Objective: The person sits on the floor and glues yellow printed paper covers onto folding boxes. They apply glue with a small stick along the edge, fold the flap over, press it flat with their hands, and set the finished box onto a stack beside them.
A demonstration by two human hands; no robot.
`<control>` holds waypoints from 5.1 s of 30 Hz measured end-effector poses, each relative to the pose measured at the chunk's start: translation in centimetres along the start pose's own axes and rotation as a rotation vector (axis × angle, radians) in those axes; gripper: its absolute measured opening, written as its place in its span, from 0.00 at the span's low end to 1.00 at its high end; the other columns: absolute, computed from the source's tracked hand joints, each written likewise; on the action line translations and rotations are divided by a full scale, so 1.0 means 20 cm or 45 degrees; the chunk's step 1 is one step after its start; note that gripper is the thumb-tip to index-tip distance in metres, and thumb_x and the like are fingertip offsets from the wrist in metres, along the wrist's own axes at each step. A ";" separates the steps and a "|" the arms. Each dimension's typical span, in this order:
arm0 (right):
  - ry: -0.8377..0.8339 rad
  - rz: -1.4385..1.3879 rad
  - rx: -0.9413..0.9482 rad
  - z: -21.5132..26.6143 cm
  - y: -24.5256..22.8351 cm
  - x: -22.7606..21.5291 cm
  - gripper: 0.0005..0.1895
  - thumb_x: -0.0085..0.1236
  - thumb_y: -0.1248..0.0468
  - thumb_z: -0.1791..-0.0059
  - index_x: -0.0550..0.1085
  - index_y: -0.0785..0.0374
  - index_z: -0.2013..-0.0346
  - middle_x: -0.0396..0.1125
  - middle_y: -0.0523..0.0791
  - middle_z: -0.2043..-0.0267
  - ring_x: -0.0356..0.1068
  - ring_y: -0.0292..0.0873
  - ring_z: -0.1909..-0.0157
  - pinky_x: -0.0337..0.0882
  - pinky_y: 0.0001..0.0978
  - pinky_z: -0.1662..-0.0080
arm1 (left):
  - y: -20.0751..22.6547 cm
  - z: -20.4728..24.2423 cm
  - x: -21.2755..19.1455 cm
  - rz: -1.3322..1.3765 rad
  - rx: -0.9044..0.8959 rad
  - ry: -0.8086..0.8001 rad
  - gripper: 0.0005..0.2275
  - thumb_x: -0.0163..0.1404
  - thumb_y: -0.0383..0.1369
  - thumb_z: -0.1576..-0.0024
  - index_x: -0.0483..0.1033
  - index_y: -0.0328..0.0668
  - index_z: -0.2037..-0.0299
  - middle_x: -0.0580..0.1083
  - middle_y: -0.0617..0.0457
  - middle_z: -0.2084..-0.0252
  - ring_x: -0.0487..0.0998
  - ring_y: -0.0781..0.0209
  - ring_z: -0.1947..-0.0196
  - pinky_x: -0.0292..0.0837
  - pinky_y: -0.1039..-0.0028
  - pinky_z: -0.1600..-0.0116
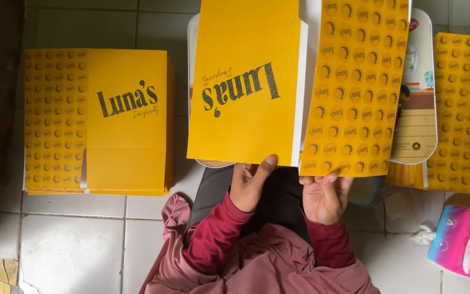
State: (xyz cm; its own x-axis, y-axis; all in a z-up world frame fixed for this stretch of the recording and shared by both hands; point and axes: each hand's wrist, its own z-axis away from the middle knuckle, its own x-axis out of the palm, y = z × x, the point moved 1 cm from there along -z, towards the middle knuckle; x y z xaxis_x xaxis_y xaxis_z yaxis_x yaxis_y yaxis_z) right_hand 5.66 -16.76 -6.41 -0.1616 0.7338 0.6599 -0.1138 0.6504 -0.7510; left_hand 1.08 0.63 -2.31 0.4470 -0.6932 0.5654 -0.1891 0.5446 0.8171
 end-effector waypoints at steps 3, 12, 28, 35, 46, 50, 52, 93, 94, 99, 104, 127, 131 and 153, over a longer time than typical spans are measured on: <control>0.000 0.029 -0.012 0.00 0.04 -0.09 0.30 0.38 0.66 0.42 0.55 0.35 0.27 0.67 0.41 0.46 0.72 0.37 0.57 0.78 0.34 0.54 | -0.06 0.00 -0.04 -0.022 -0.002 0.000 0.13 0.52 0.25 0.39 0.76 0.30 0.45 0.78 0.42 0.59 0.79 0.55 0.59 0.79 0.55 0.49; -0.015 0.163 -0.026 -0.04 0.02 0.05 0.31 0.41 0.68 0.43 0.53 0.34 0.28 0.63 0.40 0.45 0.72 0.38 0.53 0.79 0.36 0.50 | 0.01 -0.02 0.02 -0.080 -0.015 -0.050 0.13 0.53 0.26 0.39 0.76 0.32 0.45 0.78 0.42 0.60 0.79 0.56 0.59 0.81 0.57 0.52; 0.075 0.168 0.045 -0.08 0.05 0.07 0.29 0.42 0.69 0.43 0.55 0.39 0.31 0.60 0.39 0.46 0.71 0.36 0.53 0.79 0.37 0.47 | 0.04 -0.07 0.05 0.097 -0.125 -0.102 0.14 0.51 0.23 0.38 0.72 0.25 0.43 0.77 0.36 0.55 0.80 0.50 0.56 0.81 0.53 0.51; 0.070 0.178 0.047 -0.08 0.08 0.02 0.27 0.40 0.69 0.43 0.56 0.40 0.32 0.59 0.38 0.50 0.70 0.34 0.56 0.79 0.36 0.47 | 0.00 -0.07 0.03 0.147 -0.127 -0.080 0.15 0.50 0.21 0.39 0.70 0.24 0.42 0.77 0.32 0.54 0.81 0.45 0.55 0.82 0.51 0.51; 0.065 0.134 0.056 -0.08 0.06 0.07 0.26 0.40 0.70 0.42 0.57 0.40 0.32 0.59 0.38 0.51 0.70 0.34 0.56 0.78 0.37 0.47 | -0.01 -0.06 0.01 0.139 -0.134 -0.094 0.16 0.50 0.21 0.39 0.69 0.24 0.41 0.76 0.31 0.52 0.80 0.44 0.54 0.81 0.50 0.50; 0.071 0.110 0.060 -0.08 0.05 0.09 0.28 0.41 0.70 0.43 0.55 0.40 0.30 0.59 0.38 0.51 0.69 0.33 0.57 0.78 0.38 0.46 | -0.01 -0.05 0.00 0.123 -0.131 -0.101 0.16 0.50 0.21 0.39 0.70 0.24 0.42 0.76 0.30 0.52 0.80 0.44 0.54 0.81 0.50 0.51; 0.064 0.105 0.049 -0.10 0.02 0.17 0.28 0.41 0.70 0.43 0.56 0.41 0.30 0.60 0.38 0.51 0.70 0.33 0.57 0.78 0.38 0.46 | 0.01 -0.06 0.01 0.120 -0.121 -0.109 0.15 0.50 0.21 0.39 0.70 0.23 0.42 0.76 0.29 0.53 0.81 0.43 0.55 0.81 0.50 0.51; 0.305 0.400 0.135 -0.09 -0.08 0.39 0.16 0.60 0.74 0.50 0.66 0.62 0.52 0.70 0.48 0.67 0.74 0.42 0.74 0.81 0.31 0.67 | -0.08 -0.02 0.12 -0.153 0.016 0.059 0.18 0.59 0.18 0.48 0.74 0.27 0.47 0.76 0.46 0.65 0.77 0.61 0.64 0.80 0.65 0.59; 0.306 0.397 0.133 -0.07 -0.09 0.40 0.16 0.60 0.74 0.50 0.66 0.62 0.52 0.70 0.48 0.67 0.74 0.42 0.74 0.81 0.31 0.67 | -0.07 -0.02 0.12 -0.156 0.017 0.056 0.18 0.59 0.18 0.48 0.74 0.27 0.47 0.76 0.46 0.65 0.77 0.61 0.64 0.80 0.65 0.59; 0.035 1.393 -0.004 0.12 -0.20 0.43 0.08 0.61 0.73 0.53 0.75 0.72 0.60 0.74 0.48 0.70 0.69 0.37 0.76 0.70 0.23 0.69 | 0.09 -0.02 0.17 -0.121 -0.031 0.062 0.08 0.55 0.18 0.43 0.75 0.27 0.56 0.79 0.47 0.62 0.80 0.63 0.66 0.78 0.78 0.60; -0.135 1.943 -1.466 -0.13 -0.14 0.37 0.13 0.72 0.75 0.56 0.86 0.51 0.66 0.70 0.45 0.60 0.65 0.47 0.58 0.69 0.43 0.55 | -0.11 -0.01 0.13 -0.182 0.052 0.129 0.23 0.61 0.17 0.51 0.71 0.27 0.44 0.77 0.44 0.62 0.79 0.55 0.60 0.81 0.60 0.55; -0.080 1.780 -1.838 -0.30 -0.11 0.37 0.13 0.73 0.70 0.52 0.83 0.46 0.75 0.71 0.36 0.69 0.64 0.41 0.61 0.55 0.56 0.39 | 0.79 -0.31 0.23 -1.011 0.128 -0.877 0.10 0.51 0.34 0.38 0.80 0.35 0.56 0.79 0.38 0.65 0.83 0.38 0.61 0.81 0.54 0.59; -0.073 1.828 -1.814 -0.29 -0.11 0.38 0.11 0.73 0.68 0.52 0.83 0.46 0.73 0.71 0.36 0.68 0.64 0.41 0.60 0.56 0.56 0.40 | 0.50 -0.78 0.20 -2.028 0.536 -0.763 0.13 0.51 0.35 0.38 0.77 0.42 0.46 0.70 0.44 0.44 0.72 0.41 0.43 0.74 0.48 0.45; -0.198 1.860 -1.759 -0.27 -0.08 0.35 0.09 0.69 0.69 0.51 0.84 0.48 0.69 0.75 0.37 0.66 0.68 0.43 0.59 0.61 0.55 0.41 | -0.02 -1.28 -0.02 -1.866 0.586 -0.679 0.12 0.50 0.37 0.37 0.77 0.58 0.44 0.68 0.60 0.47 0.67 0.55 0.40 0.62 0.57 0.34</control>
State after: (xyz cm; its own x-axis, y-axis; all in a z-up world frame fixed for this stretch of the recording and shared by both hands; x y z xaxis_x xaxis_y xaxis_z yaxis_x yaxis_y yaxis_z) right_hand 9.97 -11.63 -0.46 0.5062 0.7765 -0.3751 0.8256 -0.5621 -0.0493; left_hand 23.30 12.73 -5.75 0.1506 -0.5912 -0.7924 -0.1723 -0.8049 0.5678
